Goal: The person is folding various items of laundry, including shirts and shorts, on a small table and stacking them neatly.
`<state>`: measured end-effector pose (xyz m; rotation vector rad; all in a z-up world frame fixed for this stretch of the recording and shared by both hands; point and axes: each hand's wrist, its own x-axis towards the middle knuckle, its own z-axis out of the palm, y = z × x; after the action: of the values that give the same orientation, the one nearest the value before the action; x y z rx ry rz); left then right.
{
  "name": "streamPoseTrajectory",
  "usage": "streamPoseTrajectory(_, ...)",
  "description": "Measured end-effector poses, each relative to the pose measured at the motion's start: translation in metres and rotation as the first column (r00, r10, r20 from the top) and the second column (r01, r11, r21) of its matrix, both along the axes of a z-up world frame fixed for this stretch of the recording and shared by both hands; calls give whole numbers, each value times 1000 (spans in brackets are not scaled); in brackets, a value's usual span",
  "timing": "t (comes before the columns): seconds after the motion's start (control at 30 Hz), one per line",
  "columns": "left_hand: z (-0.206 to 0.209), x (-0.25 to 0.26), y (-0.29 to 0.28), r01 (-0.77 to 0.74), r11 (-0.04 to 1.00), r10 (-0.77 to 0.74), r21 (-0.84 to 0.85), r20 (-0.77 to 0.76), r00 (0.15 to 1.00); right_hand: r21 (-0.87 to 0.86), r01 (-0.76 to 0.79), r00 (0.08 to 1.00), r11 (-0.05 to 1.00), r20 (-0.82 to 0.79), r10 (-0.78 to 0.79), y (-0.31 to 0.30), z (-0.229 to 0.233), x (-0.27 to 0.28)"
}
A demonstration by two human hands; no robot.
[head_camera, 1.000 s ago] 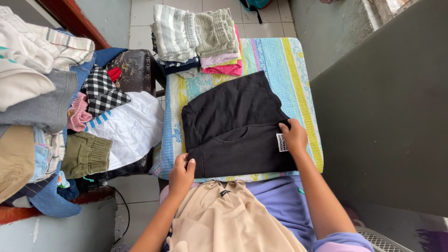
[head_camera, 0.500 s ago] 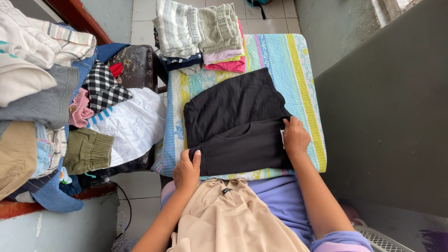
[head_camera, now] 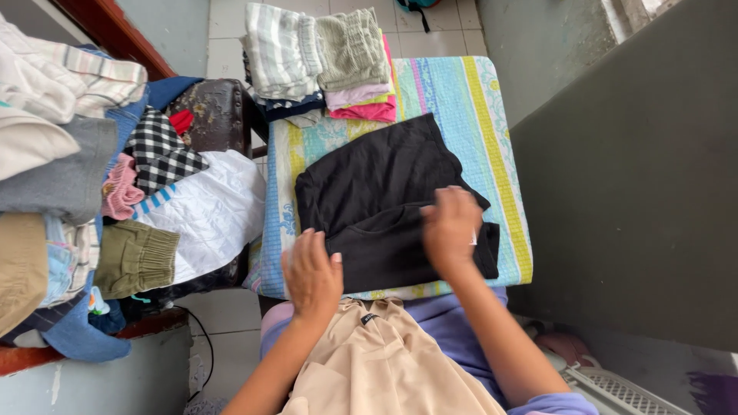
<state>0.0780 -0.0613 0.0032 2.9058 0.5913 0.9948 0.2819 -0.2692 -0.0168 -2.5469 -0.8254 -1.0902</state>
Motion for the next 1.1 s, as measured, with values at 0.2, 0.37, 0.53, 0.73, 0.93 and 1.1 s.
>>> streamPoseTrajectory(0.2, -35, 25, 0, 286, 958, -272, 20, -251, 929, -86, -428, 861, 900, -342, 377, 52, -12, -85)
streamPoseTrajectory(0.37, -19, 18, 5, 270, 960, -278, -73, -364, 889, -362, -201, 889, 910, -457, 15, -22, 5, -20)
streamPoseTrajectory(0.53, -20, 16, 5, 260, 960, -278, -100, -382, 881, -330, -99, 839, 939, -534, -99, -56, -13, -2)
streamPoseTrajectory(0.73, -28, 22, 34, 145, 914, -186, -378, -74, 980, 23, 97, 953, 995, -292, -87, -66, -32, 29)
streamPoseTrajectory(0.93, -5, 52, 83, -119, 662, -13, -740, -170, 985, -135, 379, 619, 915, -698, -360, -67, -44, 67)
streamPoseTrajectory(1.1, 0, 87, 99, -205, 685, 26, -699, -258, 966, -201, 430, 495, 880, -762, -416, -78, -42, 72)
